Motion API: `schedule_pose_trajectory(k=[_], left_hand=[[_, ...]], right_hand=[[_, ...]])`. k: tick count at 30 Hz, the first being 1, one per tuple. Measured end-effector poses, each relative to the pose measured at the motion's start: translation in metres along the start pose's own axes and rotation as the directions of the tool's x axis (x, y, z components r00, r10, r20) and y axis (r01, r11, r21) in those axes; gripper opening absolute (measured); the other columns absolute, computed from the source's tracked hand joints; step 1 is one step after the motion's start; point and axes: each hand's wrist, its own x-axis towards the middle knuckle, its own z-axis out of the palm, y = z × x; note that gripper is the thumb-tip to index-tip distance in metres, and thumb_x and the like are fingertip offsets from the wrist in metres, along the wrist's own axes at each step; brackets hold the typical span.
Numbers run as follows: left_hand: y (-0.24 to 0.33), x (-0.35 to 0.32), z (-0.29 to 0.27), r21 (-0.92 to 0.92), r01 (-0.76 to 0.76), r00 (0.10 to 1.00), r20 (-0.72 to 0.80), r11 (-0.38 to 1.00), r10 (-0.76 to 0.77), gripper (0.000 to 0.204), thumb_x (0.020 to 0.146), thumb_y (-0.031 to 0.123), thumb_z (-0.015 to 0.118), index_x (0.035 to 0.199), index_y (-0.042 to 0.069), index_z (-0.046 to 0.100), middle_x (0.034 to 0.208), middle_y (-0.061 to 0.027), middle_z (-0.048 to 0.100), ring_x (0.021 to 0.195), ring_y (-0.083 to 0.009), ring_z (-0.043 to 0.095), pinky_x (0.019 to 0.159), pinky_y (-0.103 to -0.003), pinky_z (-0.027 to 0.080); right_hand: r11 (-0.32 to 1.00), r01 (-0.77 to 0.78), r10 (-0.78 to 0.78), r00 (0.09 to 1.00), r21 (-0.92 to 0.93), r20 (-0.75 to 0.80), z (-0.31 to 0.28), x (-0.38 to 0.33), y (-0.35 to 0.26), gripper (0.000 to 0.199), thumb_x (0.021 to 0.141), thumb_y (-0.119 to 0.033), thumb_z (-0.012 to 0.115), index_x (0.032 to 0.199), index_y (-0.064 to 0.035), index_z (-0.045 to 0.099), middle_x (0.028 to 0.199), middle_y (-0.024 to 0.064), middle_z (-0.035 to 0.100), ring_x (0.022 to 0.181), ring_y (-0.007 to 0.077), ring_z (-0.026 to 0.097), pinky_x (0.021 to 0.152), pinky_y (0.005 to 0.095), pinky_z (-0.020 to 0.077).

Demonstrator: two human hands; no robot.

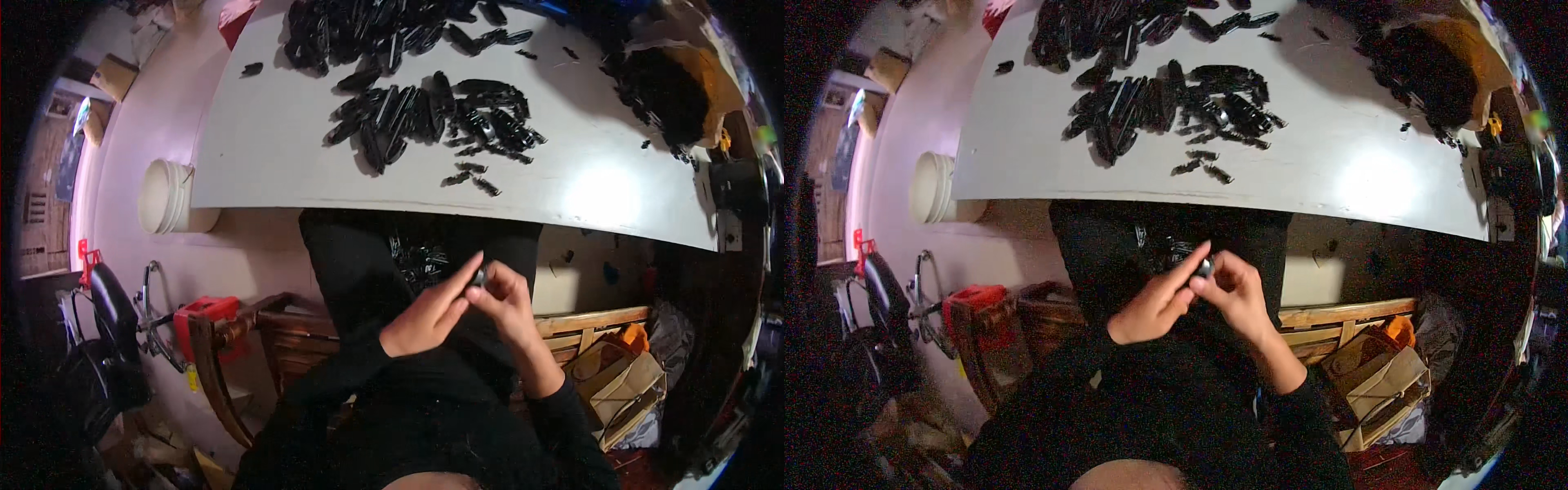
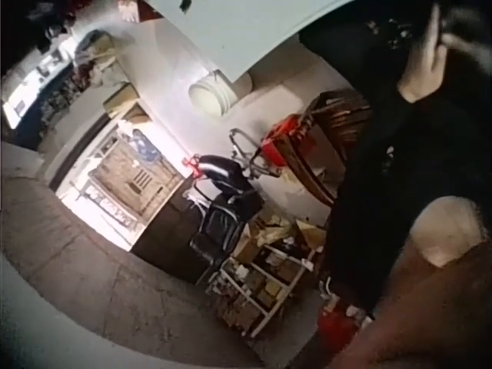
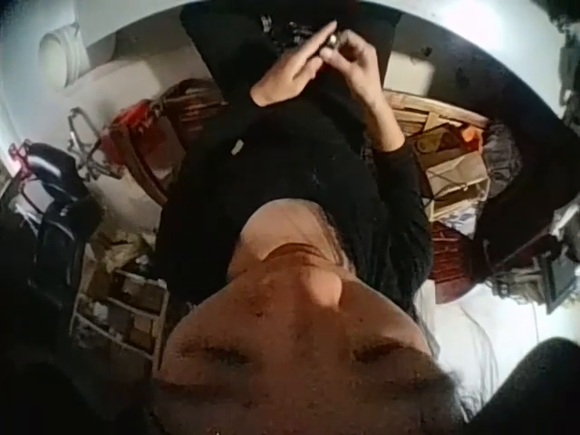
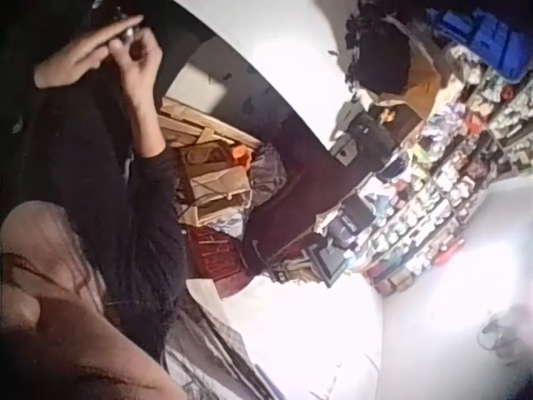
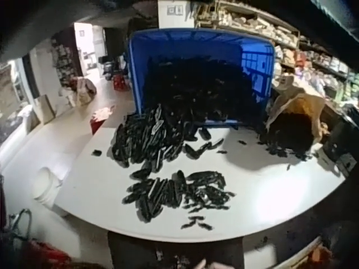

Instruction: Manual assembly of small black plastic components at a workstation.

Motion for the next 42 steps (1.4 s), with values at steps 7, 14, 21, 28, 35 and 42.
schedule_pose_trajectory(k=[7,14,21,28,35,42], left_hand=[[-0.017,-0.052,0.018,-0.264,0.425,0.904,0.158,0.866,-0.396,0.058,0.093,0.009,0.043,0.144,0.010,0.015,0.079,-0.0022,0.047,0.062,-0.0084,0.041,0.058,-0.025,0.041],[-0.036,-0.067,-0.011,0.032,0.305,0.950,0.058,0.952,-0.307,0.043,0.089,0.007,0.051,0.130,0.004,0.041,0.086,-0.0061,0.058,0.065,-0.0087,0.051,0.060,-0.024,0.044],[-0.029,-0.072,-0.025,0.125,0.267,0.964,-0.033,0.955,-0.265,0.030,0.087,0.005,0.052,0.118,0.003,0.053,0.080,-0.0053,0.057,0.065,-0.0102,0.053,0.059,-0.025,0.044],[-0.009,-0.038,-0.077,0.341,0.167,0.925,-0.379,0.925,-0.027,0.020,0.086,0.000,0.050,0.103,0.000,0.060,0.078,-0.0093,0.059,0.071,-0.0156,0.059,0.063,-0.027,0.046],[0.013,0.040,-0.110,0.645,0.042,0.824,-0.455,0.763,0.338,0.014,0.084,0.001,0.052,0.096,0.000,0.060,0.082,-0.0119,0.058,0.071,-0.0223,0.060,0.062,-0.028,0.046],[0.014,0.101,-0.114,0.857,0.290,0.802,-0.461,0.427,0.379,0.041,0.072,0.015,0.069,0.105,0.005,0.048,0.089,-0.0128,0.057,0.085,-0.0317,0.053,0.077,-0.041,0.043]], right_hand=[[0.891,-0.267,0.248,0.964,0.367,0.100,0.015,-0.030,0.062,0.011,0.081,-0.010,0.062,0.081,-0.0046,0.052,0.072,-0.0009,0.052,0.064,0.0079,0.051,0.057,0.0222,0.0417],[0.811,-0.091,0.073,0.996,0.578,0.055,0.017,0.019,0.068,0.010,0.077,-0.006,0.049,0.087,-0.0036,0.048,0.078,0.0032,0.053,0.071,0.0166,0.053,0.066,0.0295,0.0448],[0.444,0.371,-0.246,0.926,-0.816,0.287,0.068,0.090,0.081,0.015,0.073,-0.006,0.058,0.087,-0.0074,0.060,0.090,0.0133,0.058,0.070,0.0287,0.062,0.058,0.0376,0.0490],[0.067,0.561,-0.055,0.828,-0.825,0.558,0.071,0.125,0.124,0.015,0.077,-0.015,0.052,0.085,-0.0087,0.063,0.104,0.0142,0.058,0.070,0.0248,0.064,0.055,0.0365,0.0516],[0.001,0.739,-0.016,0.674,-0.674,0.739,0.056,0.140,0.135,0.018,0.078,-0.013,0.048,0.086,-0.0040,0.062,0.096,0.0179,0.061,0.066,0.0254,0.064,0.053,0.0373,0.0509],[-0.102,0.820,-0.068,0.560,-0.564,0.826,0.055,0.134,0.121,0.023,0.077,-0.012,0.048,0.095,0.0006,0.058,0.092,0.0203,0.060,0.063,0.0266,0.062,0.051,0.0379,0.0504]])
